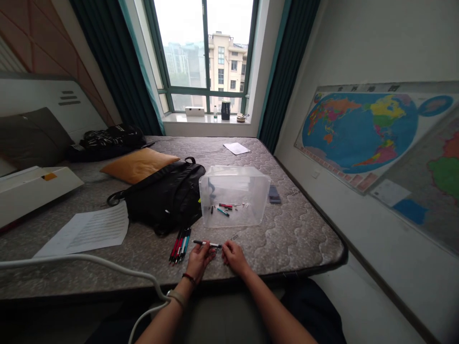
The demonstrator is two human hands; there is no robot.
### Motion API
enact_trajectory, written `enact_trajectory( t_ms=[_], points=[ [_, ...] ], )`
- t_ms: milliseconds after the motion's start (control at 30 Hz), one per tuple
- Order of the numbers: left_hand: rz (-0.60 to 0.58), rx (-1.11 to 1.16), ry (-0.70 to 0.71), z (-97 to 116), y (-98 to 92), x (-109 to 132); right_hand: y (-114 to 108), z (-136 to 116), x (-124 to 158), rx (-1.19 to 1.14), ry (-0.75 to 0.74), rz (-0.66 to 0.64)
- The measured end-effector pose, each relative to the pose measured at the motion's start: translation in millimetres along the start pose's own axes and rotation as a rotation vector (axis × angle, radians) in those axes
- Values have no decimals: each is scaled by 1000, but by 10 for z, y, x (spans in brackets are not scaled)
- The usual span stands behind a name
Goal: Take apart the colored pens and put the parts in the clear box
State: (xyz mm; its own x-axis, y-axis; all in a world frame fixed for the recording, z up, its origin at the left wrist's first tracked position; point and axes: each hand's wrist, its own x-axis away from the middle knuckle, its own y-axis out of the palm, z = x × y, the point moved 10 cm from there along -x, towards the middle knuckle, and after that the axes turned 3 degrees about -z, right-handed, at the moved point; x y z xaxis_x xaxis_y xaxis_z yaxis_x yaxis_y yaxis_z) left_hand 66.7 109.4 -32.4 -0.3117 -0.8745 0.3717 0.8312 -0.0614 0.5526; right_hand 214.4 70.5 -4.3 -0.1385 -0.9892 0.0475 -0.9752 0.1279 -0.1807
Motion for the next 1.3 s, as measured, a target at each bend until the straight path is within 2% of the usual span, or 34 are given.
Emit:
enact_trajectory(
  t_ms=[133,233,333,400,467,533,667,833,933,1100,1200,1300],
  points=[
    [-23,36,-2,-1,22,0,-21,28,-30,-35,52,-9],
    [-55,64,-7,1,46,9,-328,-57,-218,147,41,84],
    [-84,79,-1,25,71,33,-798,-319,-599,502,-40,231],
    [-97,68,6,36,83,41,-1034,-425,-930,681,-24,257],
    [-114,46,28,47,102,38,-1197,-447,-1242,858,50,256],
    [-126,-4,79,71,119,31,-1262,-419,-1479,960,113,234],
    [-126,-184,153,86,144,39,-1193,-328,-1710,1009,146,193],
    [-136,-257,166,87,166,56,-1037,-313,-1714,1019,111,120],
    [-146,-268,155,83,164,49,-882,-414,-1555,982,33,-1],
    [-125,-420,201,142,173,85,-393,-820,-978,743,-217,-421],
    [-124,-514,224,175,215,138,-287,-1068,-746,715,-254,-533],
    [-121,-623,267,211,272,195,-239,-1223,-677,738,-277,-584]
  ],
)
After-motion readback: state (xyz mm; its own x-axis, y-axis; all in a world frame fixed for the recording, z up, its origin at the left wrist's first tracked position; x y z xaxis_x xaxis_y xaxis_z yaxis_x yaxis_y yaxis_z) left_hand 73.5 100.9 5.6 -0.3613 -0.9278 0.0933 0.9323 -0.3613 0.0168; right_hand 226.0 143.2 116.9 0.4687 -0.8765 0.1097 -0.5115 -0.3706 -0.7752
